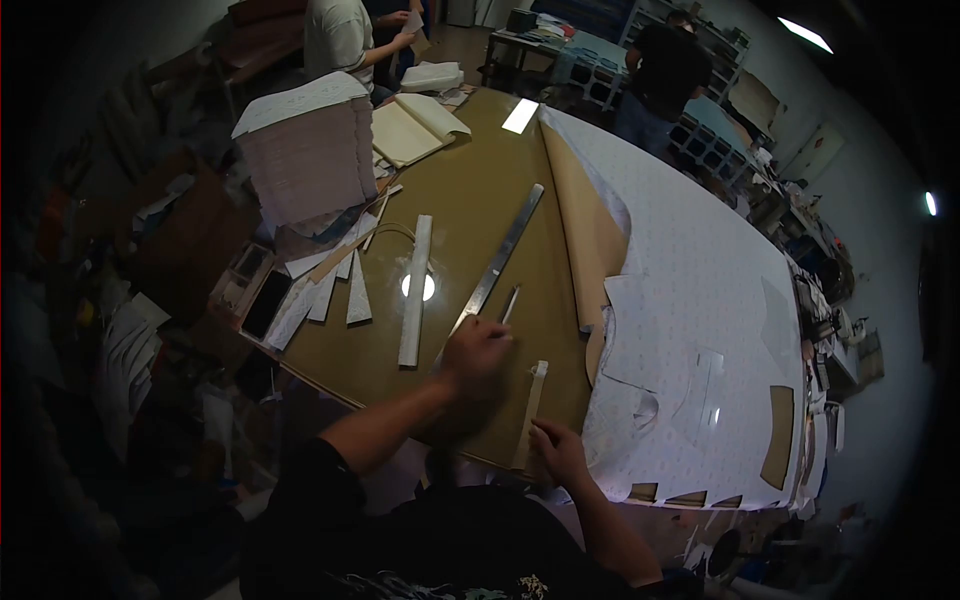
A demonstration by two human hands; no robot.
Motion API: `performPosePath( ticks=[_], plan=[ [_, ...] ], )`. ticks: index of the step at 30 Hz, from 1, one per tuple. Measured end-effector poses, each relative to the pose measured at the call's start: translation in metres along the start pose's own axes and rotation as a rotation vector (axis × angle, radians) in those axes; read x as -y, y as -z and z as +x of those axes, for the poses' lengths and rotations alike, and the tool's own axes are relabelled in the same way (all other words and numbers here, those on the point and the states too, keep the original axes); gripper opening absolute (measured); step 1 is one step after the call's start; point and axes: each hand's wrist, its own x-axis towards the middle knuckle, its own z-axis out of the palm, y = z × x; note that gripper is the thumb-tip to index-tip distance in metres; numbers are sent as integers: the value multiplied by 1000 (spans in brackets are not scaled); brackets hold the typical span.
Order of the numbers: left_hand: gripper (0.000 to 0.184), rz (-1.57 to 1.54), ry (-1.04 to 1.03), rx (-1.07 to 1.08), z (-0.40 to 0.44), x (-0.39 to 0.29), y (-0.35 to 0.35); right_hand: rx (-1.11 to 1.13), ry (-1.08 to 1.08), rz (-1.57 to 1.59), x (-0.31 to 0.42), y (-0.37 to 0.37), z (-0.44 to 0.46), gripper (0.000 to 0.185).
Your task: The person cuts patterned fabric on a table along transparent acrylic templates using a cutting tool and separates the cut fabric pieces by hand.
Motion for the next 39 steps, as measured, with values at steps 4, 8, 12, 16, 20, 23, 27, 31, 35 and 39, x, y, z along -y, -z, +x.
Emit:
performPosePath(
  ticks=[4,8,12,16,20,23,27,31,35,39],
  plan=[
    [23,-103,-40,87,-65,-37,-36,-7,-189,688,16,-8,33,34],
    [25,-9,-280,132,-100,-36,-43,47,-213,797,14,-7,39,36],
    [26,35,-371,192,-114,-25,-40,24,-183,574,7,-17,38,34],
    [35,-6,-414,204,-113,-33,-36,-79,-61,374,-1,-15,36,33],
    [36,12,-429,269,-104,-23,-32,-141,-87,179,-12,-1,35,31],
    [28,154,-372,317,-94,2,-31,-193,-172,586,-3,4,23,30],
    [24,182,-305,302,-73,11,-29,-255,-108,492,-10,11,9,27],
    [21,255,-287,266,-66,28,-33,-273,-103,435,-14,10,0,25],
    [18,254,-298,260,-67,31,-35,-295,-79,409,-16,9,-6,24],
    [17,265,-293,260,-67,29,-34,-339,-89,362,-19,7,-7,23]
  ],
)
